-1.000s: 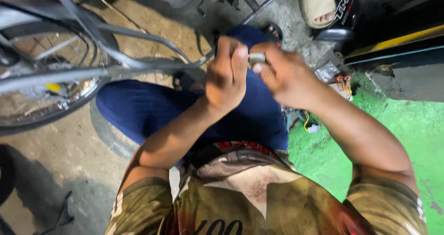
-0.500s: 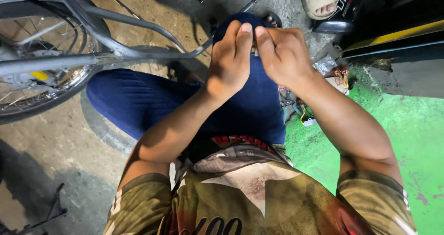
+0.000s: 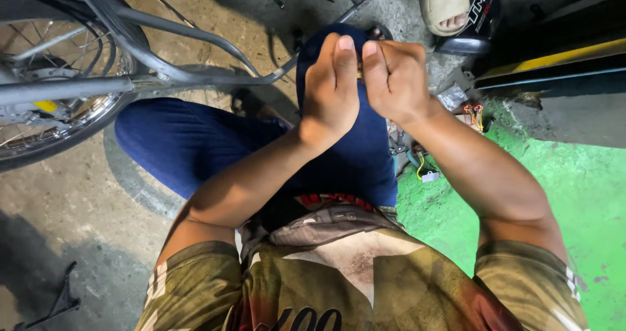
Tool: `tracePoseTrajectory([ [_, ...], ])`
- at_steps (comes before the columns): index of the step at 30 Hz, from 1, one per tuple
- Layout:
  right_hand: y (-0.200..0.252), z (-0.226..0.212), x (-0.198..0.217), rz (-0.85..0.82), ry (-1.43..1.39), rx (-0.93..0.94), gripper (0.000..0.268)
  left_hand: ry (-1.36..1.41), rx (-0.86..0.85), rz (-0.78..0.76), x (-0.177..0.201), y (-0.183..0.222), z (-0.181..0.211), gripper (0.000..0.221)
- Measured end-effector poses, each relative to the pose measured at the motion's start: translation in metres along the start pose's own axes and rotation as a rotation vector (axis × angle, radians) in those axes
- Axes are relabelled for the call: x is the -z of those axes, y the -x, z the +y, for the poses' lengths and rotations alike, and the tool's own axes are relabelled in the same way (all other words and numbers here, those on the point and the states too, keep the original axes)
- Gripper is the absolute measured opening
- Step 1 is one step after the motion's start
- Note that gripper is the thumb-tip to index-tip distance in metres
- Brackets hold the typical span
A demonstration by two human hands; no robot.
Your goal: Repairing the electrical wiring of a motorcycle by stripping, twisting, and connecting wires
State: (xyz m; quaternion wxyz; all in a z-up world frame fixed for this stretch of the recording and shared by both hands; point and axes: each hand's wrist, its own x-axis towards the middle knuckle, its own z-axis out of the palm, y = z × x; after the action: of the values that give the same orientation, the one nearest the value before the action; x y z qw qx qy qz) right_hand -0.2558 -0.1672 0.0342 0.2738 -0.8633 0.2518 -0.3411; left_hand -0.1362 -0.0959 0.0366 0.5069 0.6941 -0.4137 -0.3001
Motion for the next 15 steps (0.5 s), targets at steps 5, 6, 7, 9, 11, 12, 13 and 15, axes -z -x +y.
tracePoseTrajectory([
  [5, 0.000, 0.001, 0.002, 0.013, -0.046, -0.006, 0.050, 0.033, -0.062, 0.043, -0.003, 0.003, 0.002, 0.041],
  [6, 0.001, 0.006, 0.002, -0.008, -0.080, 0.012, 0.051, 0.040, -0.072, 0.022, -0.003, 0.004, 0.002, 0.042],
  [7, -0.003, 0.005, 0.007, -0.006, -0.080, 0.015, 0.051, 0.039, -0.075, 0.023, -0.004, 0.001, 0.005, 0.042],
  [9, -0.010, 0.003, 0.016, -0.030, -0.100, 0.035, 0.052, 0.104, -0.071, 0.016, -0.006, -0.002, 0.011, 0.041],
  [11, -0.009, 0.003, 0.012, 0.013, -0.095, -0.006, 0.053, 0.067, -0.084, 0.043, -0.009, -0.003, 0.010, 0.043],
  [12, -0.010, 0.004, 0.011, 0.055, -0.092, -0.045, 0.054, 0.029, -0.095, 0.072, -0.011, -0.004, 0.011, 0.045],
  [13, -0.010, 0.002, 0.010, 0.057, -0.090, -0.047, 0.054, 0.030, -0.096, 0.069, -0.010, -0.005, 0.014, 0.045],
  [15, -0.014, -0.001, 0.008, 0.110, 0.003, -0.037, 0.054, 0.053, -0.106, 0.114, -0.009, -0.009, 0.021, 0.041],
])
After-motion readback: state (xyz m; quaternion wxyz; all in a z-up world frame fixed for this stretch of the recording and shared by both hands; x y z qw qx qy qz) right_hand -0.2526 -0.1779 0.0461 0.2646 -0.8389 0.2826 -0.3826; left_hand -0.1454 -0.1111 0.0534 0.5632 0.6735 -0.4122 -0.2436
